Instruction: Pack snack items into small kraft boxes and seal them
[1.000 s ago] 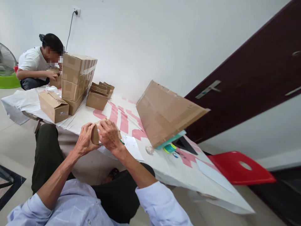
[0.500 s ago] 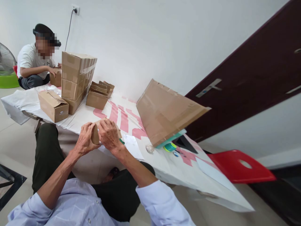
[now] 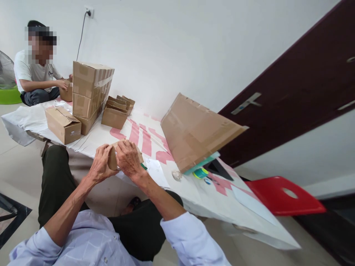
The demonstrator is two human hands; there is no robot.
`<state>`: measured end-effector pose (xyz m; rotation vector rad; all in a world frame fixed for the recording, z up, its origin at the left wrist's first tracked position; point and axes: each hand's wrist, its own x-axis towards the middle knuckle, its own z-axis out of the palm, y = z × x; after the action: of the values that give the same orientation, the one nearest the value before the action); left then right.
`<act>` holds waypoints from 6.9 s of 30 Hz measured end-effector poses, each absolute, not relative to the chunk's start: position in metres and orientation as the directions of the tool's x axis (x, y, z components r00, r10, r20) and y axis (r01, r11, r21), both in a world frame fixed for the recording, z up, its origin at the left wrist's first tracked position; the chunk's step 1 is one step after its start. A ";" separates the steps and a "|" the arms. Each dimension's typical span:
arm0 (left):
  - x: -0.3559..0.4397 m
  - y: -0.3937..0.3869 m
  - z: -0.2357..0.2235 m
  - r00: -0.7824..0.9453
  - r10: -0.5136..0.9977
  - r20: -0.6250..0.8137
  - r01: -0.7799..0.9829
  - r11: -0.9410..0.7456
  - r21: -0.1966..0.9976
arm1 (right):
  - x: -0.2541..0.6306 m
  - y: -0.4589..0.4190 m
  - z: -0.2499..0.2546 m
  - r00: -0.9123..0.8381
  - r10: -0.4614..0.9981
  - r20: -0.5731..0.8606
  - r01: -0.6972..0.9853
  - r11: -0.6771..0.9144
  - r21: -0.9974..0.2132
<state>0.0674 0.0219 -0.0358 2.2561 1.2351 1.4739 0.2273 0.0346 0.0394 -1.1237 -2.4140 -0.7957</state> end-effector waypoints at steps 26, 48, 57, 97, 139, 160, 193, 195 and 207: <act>0.072 0.021 -0.035 0.162 0.717 0.678 0.550 -0.636 0.541 | 0.230 0.028 0.038 -0.622 0.537 0.570 0.780 0.486 0.393; 0.074 0.019 -0.032 0.169 0.734 0.658 0.587 -0.611 0.531 | 0.236 0.022 0.049 -0.626 0.546 0.556 0.776 0.502 0.382; 0.076 0.016 -0.030 0.172 0.737 0.653 0.569 -0.616 0.545 | 0.232 0.019 0.055 -0.592 0.618 0.517 0.805 0.470 0.362; 0.077 0.015 -0.029 0.187 0.739 0.647 0.595 -0.609 0.524 | 0.236 0.021 0.064 -0.628 0.632 0.454 0.778 0.510 0.366; 0.081 0.011 -0.026 0.179 0.743 0.644 0.624 -0.592 0.510 | 0.241 0.021 0.052 -0.627 0.594 0.504 0.779 0.480 0.404; 0.081 0.013 -0.028 0.169 0.733 0.658 0.625 -0.597 0.504 | 0.241 0.020 0.045 -0.590 0.620 0.517 0.804 0.509 0.307; -0.008 0.119 -0.002 0.084 0.972 0.220 0.272 -0.234 0.933 | 0.504 0.080 -0.059 0.584 0.726 0.364 0.486 0.047 -0.873; -0.006 0.130 0.007 0.086 0.979 0.184 0.292 -0.201 0.935 | 0.508 0.091 -0.059 0.582 0.732 0.354 0.482 0.041 -0.875; -0.003 0.172 0.004 0.004 0.999 -0.043 0.484 0.036 0.875 | 0.517 0.161 -0.061 0.520 0.783 0.340 0.468 0.072 -0.881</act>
<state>-0.0030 0.1716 0.0038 1.5427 1.5770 0.8848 0.5170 0.1615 -0.0610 -1.5700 -1.1049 0.3310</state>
